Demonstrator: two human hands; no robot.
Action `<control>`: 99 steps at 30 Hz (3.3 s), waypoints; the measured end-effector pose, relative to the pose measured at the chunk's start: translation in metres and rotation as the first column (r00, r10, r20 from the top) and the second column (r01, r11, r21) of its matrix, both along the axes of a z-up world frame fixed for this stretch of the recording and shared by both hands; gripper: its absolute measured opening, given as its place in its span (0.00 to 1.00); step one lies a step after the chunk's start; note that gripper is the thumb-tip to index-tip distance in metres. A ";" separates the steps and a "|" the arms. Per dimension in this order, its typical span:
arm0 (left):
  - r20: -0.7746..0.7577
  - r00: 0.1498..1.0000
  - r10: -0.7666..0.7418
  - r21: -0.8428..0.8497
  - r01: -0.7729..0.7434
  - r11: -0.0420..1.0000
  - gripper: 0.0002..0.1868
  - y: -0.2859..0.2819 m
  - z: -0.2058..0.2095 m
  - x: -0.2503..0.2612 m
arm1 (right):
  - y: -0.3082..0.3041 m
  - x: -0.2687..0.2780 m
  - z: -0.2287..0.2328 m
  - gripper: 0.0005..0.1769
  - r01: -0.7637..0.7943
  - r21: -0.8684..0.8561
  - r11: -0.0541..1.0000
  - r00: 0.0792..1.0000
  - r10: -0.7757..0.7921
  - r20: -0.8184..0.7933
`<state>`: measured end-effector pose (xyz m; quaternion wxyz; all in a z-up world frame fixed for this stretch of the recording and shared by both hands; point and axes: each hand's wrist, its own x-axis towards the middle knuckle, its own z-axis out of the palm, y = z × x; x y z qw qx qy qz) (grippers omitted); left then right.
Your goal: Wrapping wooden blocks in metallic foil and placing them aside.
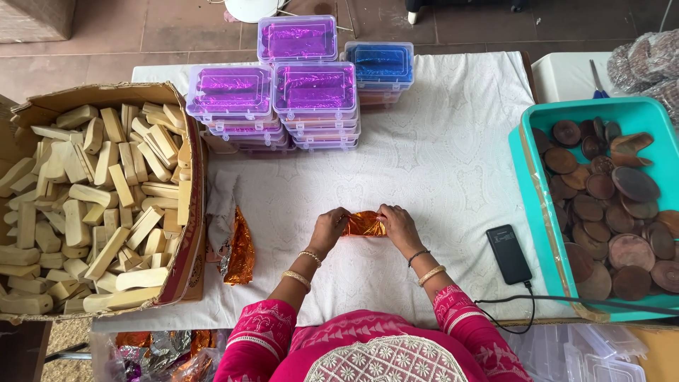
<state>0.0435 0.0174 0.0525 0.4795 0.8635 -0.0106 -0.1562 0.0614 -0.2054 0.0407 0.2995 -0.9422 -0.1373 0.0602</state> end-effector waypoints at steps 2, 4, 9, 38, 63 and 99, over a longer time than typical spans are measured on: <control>-0.032 0.998 0.057 0.018 -0.057 0.998 0.08 -0.003 0.002 0.001 | 0.000 0.001 0.001 0.08 0.011 0.034 0.999 1.000 -0.011 -0.001; 0.062 0.993 0.097 0.049 -0.100 0.994 0.07 -0.003 -0.004 0.002 | 0.001 0.002 0.001 0.08 0.052 0.024 0.998 0.993 -0.050 -0.108; 0.012 0.994 0.105 0.131 -0.106 0.986 0.06 -0.007 -0.004 0.005 | -0.001 0.006 -0.015 0.09 0.160 0.098 0.982 0.973 -0.140 -0.181; 0.418 0.691 -0.591 0.666 0.209 0.716 0.28 -0.032 -0.060 -0.015 | -0.016 0.012 -0.031 0.14 0.413 0.338 0.846 0.861 -0.241 -0.448; 0.163 0.869 -0.467 0.402 0.374 0.836 0.32 -0.028 -0.049 0.004 | -0.027 -0.005 -0.007 0.13 0.116 0.020 0.993 0.973 -0.118 0.197; 0.136 0.944 -0.300 0.289 0.251 0.924 0.34 -0.013 -0.070 -0.004 | -0.041 -0.001 -0.015 0.34 0.194 0.568 0.800 0.863 0.136 -0.486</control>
